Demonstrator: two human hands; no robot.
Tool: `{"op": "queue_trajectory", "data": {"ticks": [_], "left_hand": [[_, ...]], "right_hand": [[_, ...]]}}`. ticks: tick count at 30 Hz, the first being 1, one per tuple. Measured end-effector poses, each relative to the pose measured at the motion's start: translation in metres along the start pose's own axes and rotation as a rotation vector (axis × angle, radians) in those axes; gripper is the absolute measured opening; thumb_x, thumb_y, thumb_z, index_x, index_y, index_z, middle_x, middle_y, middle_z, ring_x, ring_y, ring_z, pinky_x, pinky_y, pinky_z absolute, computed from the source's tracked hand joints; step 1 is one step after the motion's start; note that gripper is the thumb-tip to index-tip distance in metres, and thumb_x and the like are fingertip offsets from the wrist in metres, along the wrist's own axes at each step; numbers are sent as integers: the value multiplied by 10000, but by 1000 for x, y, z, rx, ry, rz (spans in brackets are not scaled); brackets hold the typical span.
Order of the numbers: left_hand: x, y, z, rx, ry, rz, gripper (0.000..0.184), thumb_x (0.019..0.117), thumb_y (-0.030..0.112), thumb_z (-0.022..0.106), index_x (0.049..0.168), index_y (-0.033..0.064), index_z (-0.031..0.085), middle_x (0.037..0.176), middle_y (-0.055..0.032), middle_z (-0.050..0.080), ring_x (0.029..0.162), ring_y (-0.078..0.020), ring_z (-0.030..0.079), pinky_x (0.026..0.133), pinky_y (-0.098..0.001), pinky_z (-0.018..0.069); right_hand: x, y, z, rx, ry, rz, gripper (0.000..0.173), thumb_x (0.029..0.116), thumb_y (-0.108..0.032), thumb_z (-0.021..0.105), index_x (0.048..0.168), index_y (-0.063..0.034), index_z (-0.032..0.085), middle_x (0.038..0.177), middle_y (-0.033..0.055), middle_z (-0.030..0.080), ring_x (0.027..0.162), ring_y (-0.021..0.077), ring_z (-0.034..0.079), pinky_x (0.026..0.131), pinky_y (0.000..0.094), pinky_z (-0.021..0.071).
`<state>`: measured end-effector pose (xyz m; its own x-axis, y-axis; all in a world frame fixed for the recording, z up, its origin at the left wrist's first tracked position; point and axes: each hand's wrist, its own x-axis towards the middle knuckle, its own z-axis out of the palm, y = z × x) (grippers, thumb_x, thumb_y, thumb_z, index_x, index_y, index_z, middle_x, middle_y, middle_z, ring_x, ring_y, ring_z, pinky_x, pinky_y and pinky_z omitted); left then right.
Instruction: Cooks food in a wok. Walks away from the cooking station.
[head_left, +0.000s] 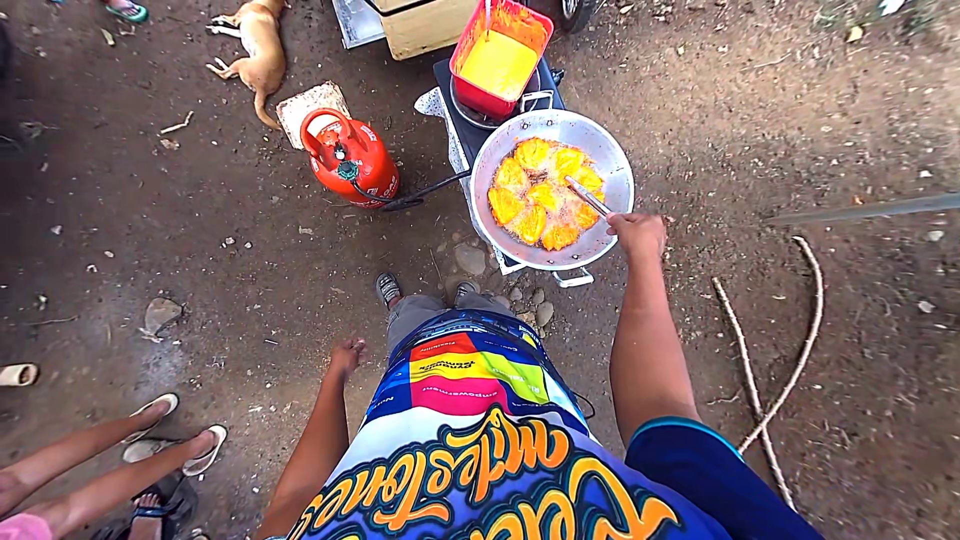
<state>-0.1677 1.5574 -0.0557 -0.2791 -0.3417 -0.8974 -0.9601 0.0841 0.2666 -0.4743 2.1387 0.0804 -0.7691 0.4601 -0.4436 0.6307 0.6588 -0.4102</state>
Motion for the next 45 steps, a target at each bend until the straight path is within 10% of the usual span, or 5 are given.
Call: {"op": "queue_trajectory", "data": {"ticks": [8, 13, 17, 35, 45], "left_hand": [[-7, -1, -1, -27, 18, -25, 361, 1093, 228, 519, 1400, 39, 547, 1203, -154, 682, 936, -199, 676, 818, -383, 552], [1, 11, 2, -41, 10, 8, 355, 1094, 240, 516, 1381, 36, 561, 1217, -158, 675, 971, -210, 676, 838, -392, 554], [7, 19, 2, -37, 3, 40, 360, 1098, 243, 510, 1386, 33, 561, 1221, -166, 675, 980, -219, 681, 849, -394, 553], [-7, 23, -2, -9, 5, 68, 337, 1095, 185, 511, 1374, -1, 554, 1184, -189, 675, 910, -214, 671, 794, -382, 552], [-8, 24, 2, 6, 11, 58, 337, 1097, 207, 514, 1371, 20, 572, 1182, -172, 681, 934, -209, 675, 818, -380, 554]], "right_hand": [[-7, 18, 1, 269, 51, 39, 363, 964, -398, 697, 1117, -79, 776, 994, 113, 769, 931, 291, 702, 890, 587, 504], [-22, 21, 8, 461, 40, 154, 329, 987, -374, 679, 1113, -78, 749, 883, 24, 742, 583, 52, 509, 547, 277, 414], [-40, 21, 16, 591, 14, 251, 290, 998, -349, 672, 1086, -82, 742, 794, -16, 739, 458, -5, 440, 422, 198, 335], [-44, 22, 34, 657, 59, 263, 301, 981, -354, 691, 1046, -64, 734, 781, -10, 719, 503, 14, 471, 480, 222, 376], [-39, 19, 29, 452, 106, 209, 371, 964, -408, 694, 1103, -71, 765, 950, 88, 759, 823, 221, 672, 807, 504, 513]]}}
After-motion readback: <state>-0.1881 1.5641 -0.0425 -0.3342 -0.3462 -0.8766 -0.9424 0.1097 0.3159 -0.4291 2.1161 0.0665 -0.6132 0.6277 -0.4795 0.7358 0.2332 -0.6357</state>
